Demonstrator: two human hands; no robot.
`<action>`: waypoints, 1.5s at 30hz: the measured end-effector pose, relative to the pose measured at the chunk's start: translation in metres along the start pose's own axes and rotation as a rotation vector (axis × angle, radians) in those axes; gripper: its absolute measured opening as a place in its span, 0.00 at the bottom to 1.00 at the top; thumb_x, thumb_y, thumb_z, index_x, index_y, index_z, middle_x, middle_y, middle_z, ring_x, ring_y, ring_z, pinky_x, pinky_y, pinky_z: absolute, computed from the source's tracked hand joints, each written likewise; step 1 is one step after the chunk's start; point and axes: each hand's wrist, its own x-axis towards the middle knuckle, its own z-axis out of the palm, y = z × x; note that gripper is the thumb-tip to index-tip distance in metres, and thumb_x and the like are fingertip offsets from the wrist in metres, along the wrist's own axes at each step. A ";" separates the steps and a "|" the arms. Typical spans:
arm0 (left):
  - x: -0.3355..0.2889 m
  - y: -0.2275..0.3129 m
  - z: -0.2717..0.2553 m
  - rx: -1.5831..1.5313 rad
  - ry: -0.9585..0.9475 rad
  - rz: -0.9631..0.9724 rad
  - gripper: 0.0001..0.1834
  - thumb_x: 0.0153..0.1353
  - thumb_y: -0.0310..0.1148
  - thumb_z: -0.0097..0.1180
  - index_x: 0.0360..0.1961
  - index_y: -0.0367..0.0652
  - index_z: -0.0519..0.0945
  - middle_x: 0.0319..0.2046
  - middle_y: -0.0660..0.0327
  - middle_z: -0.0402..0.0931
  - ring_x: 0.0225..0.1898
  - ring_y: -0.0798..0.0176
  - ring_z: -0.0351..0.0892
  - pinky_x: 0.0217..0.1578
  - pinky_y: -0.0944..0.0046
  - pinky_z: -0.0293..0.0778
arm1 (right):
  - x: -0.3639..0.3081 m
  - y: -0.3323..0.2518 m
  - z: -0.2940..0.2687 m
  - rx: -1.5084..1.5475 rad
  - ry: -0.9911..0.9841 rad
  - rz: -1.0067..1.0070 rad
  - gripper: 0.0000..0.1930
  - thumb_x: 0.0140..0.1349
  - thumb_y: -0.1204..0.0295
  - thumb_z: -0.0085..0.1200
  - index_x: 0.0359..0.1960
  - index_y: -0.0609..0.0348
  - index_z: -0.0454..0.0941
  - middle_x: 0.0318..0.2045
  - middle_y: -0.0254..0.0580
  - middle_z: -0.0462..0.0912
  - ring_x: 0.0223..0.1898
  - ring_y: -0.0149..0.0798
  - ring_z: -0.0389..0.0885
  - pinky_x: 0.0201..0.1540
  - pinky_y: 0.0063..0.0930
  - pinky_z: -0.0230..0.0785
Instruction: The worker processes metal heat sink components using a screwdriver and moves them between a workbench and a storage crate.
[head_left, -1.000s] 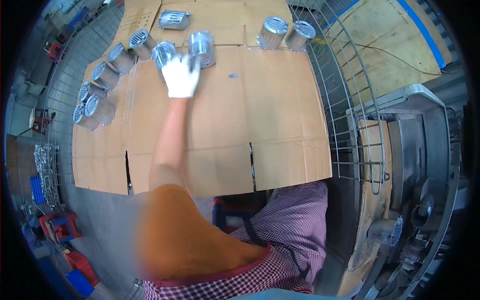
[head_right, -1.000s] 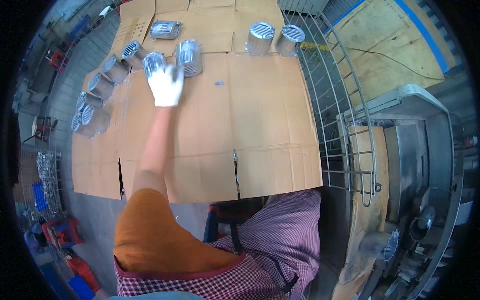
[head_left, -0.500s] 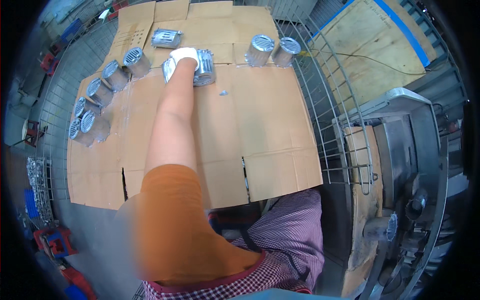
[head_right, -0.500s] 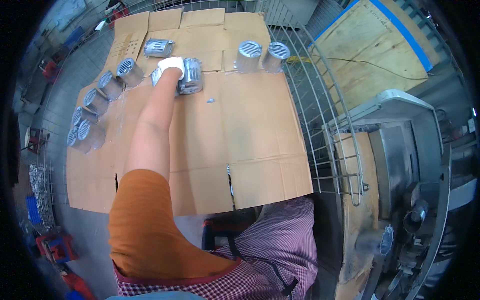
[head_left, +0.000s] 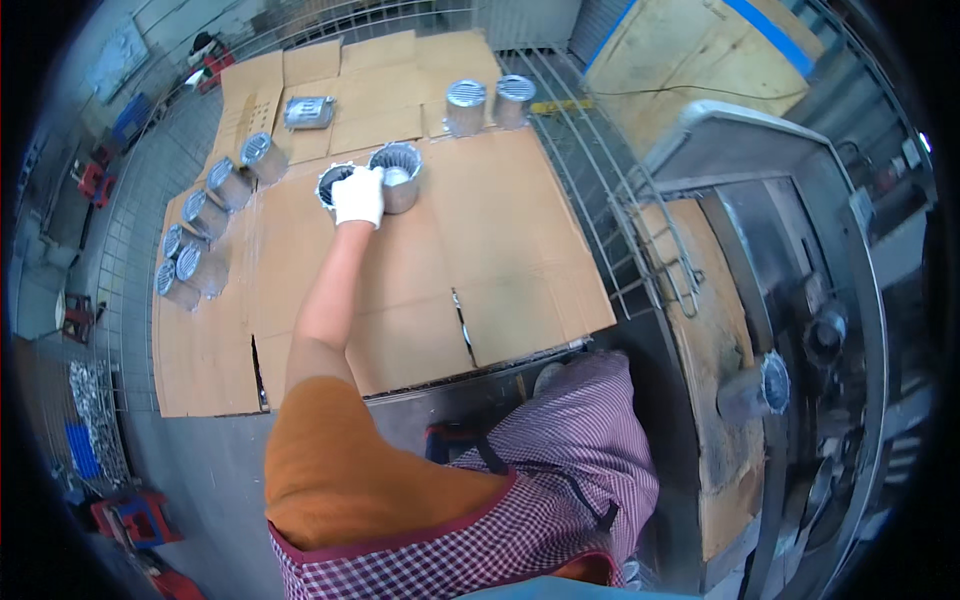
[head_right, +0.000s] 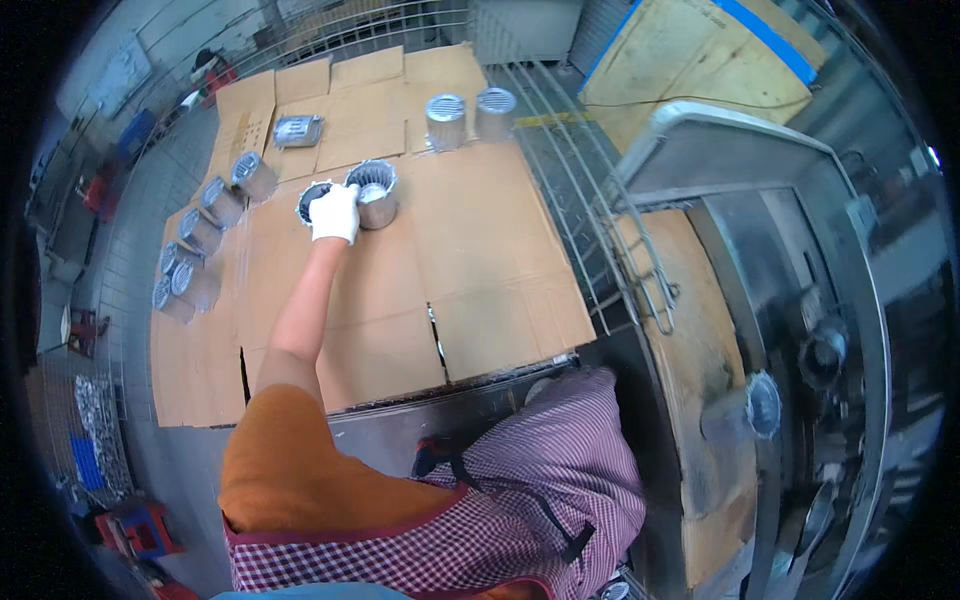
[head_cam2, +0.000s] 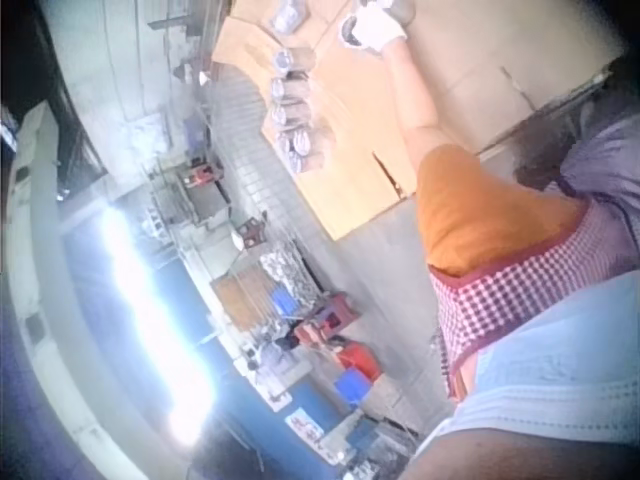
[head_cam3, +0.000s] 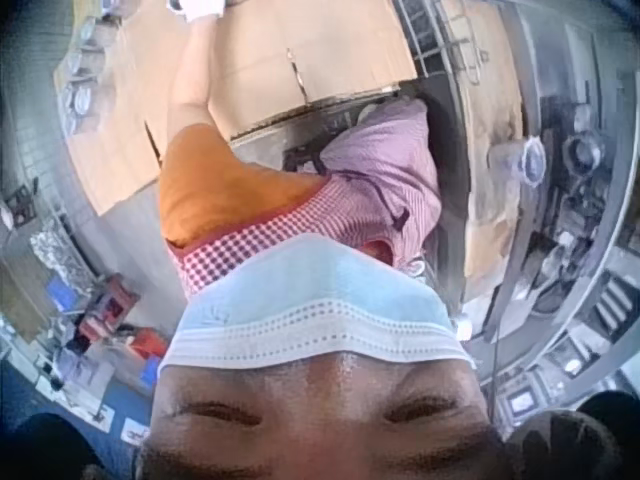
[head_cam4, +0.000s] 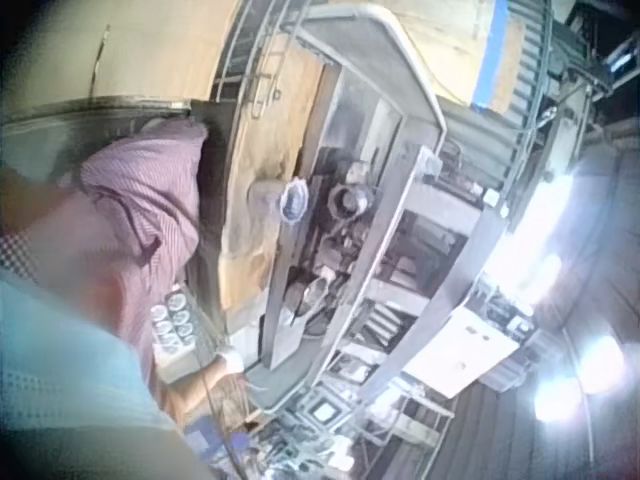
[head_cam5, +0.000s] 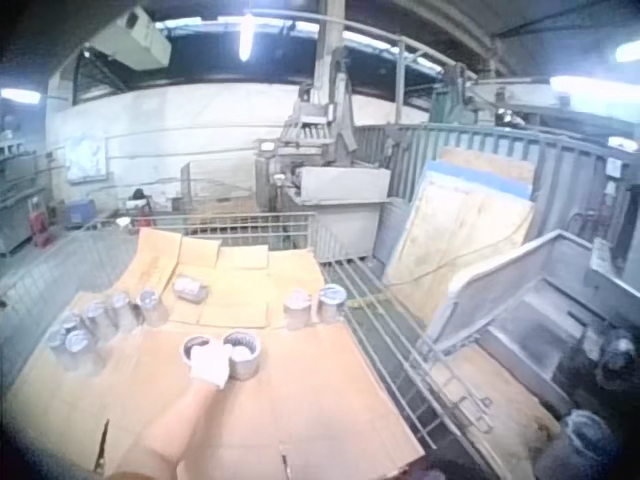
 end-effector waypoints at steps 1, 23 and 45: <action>0.001 0.002 -0.005 0.005 -0.019 0.031 0.12 0.61 0.34 0.44 0.33 0.47 0.81 0.32 0.50 0.81 0.35 0.47 0.81 0.32 0.48 0.75 | 0.010 -0.001 0.012 -0.009 0.035 0.000 0.21 0.60 0.49 0.47 0.33 0.49 0.86 0.34 0.41 0.86 0.36 0.45 0.85 0.36 0.41 0.74; 0.041 0.364 -0.276 -0.696 0.756 1.203 0.06 0.42 0.26 0.56 0.22 0.52 0.78 0.26 0.63 0.81 0.29 0.58 0.80 0.39 0.58 0.72 | -0.004 -0.019 -0.056 1.007 0.328 0.520 0.29 0.65 0.46 0.41 0.34 0.60 0.84 0.35 0.56 0.83 0.36 0.59 0.81 0.42 0.49 0.70; -0.114 0.455 -0.275 -0.627 0.108 1.455 0.34 0.48 0.49 0.64 0.58 0.52 0.74 0.60 0.52 0.69 0.61 0.49 0.68 0.59 0.47 0.64 | 0.013 -0.022 -0.076 1.076 0.245 0.776 0.36 0.61 0.36 0.37 0.39 0.56 0.85 0.35 0.51 0.84 0.39 0.55 0.83 0.42 0.45 0.73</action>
